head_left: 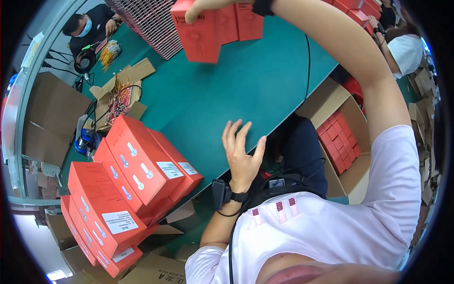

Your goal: Packaging handheld electronic devices into protective sleeves and then into boxes.

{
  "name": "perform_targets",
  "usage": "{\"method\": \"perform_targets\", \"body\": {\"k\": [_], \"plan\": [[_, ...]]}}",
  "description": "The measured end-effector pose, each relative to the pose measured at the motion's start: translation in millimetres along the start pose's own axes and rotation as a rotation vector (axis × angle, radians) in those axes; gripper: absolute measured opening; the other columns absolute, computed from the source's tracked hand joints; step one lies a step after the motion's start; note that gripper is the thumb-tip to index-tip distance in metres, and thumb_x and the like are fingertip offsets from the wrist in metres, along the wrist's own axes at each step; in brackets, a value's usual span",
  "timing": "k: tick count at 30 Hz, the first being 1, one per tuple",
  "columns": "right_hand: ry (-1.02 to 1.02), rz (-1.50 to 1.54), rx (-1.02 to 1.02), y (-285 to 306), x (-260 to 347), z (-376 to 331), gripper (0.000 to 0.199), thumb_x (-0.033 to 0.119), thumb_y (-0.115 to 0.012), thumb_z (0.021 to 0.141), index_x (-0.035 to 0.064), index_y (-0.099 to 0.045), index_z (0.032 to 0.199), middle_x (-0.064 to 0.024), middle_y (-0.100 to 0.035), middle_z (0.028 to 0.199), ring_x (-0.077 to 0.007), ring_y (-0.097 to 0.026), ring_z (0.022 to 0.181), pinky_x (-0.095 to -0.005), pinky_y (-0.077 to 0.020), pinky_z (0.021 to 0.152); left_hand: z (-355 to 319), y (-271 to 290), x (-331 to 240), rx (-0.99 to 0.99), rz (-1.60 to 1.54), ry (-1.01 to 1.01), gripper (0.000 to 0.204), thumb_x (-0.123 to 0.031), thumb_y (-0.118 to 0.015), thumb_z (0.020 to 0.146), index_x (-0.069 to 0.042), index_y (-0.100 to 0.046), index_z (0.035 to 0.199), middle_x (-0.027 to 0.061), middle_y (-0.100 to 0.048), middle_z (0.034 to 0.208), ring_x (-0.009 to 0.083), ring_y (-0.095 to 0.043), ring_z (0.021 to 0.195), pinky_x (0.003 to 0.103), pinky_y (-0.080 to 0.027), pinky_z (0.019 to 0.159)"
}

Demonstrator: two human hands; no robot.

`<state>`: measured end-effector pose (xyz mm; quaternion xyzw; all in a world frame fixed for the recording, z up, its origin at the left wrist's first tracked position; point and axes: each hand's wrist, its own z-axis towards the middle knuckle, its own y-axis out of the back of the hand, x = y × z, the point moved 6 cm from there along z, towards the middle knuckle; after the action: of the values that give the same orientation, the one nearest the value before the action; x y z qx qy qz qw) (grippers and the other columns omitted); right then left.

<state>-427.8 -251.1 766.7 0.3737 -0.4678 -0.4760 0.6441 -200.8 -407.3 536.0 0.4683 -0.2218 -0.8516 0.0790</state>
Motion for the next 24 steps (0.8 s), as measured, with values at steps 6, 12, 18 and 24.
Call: {"method": "perform_targets", "body": {"k": [6,12,18,24], "plan": [[0.053,-0.032,0.119,-37.9,-7.7,70.1,0.06,0.043,-0.083,0.062,-0.0068,-0.074,0.093,-0.024,-0.073,0.096,-0.0359,-0.072,0.09,-0.0409,-0.0577,0.075,-0.9,4.9,7.4,0.004,-0.019,0.021,0.041,-0.014,-0.081,0.081,-0.005,-0.068,0.118,0.0173,-0.06,0.132,0.0415,-0.047,0.133,0.049,-0.042,0.106],[-0.155,-0.262,0.036,-64.6,13.8,52.9,0.06,0.053,-0.065,0.084,0.006,-0.07,0.121,-0.0188,-0.068,0.125,-0.0388,-0.066,0.113,-0.0559,-0.0481,0.096,-2.0,5.0,8.5,0.0,-0.003,0.026,0.039,-0.014,-0.081,0.08,-0.006,-0.069,0.116,0.0175,-0.06,0.129,0.0422,-0.047,0.132,0.049,-0.043,0.105],[-0.198,-0.356,0.47,-80.4,14.7,83.6,0.051,0.045,-0.076,0.077,0.0042,-0.075,0.107,-0.0178,-0.073,0.107,-0.0298,-0.071,0.093,-0.0458,-0.0545,0.076,-2.0,0.1,7.5,0.012,-0.011,0.008,0.039,-0.015,-0.081,0.079,-0.006,-0.07,0.115,0.0178,-0.06,0.129,0.0422,-0.047,0.131,0.049,-0.043,0.104],[-0.041,-0.201,0.465,-72.3,-3.4,97.8,0.042,0.026,-0.082,0.071,0.002,-0.074,0.104,-0.0181,-0.073,0.102,-0.0291,-0.07,0.087,-0.0427,-0.0545,0.068,-2.5,0.3,6.4,0.016,0.008,-0.011,0.038,-0.015,-0.081,0.079,-0.006,-0.069,0.115,0.018,-0.06,0.129,0.0423,-0.047,0.131,0.05,-0.044,0.103]]}}
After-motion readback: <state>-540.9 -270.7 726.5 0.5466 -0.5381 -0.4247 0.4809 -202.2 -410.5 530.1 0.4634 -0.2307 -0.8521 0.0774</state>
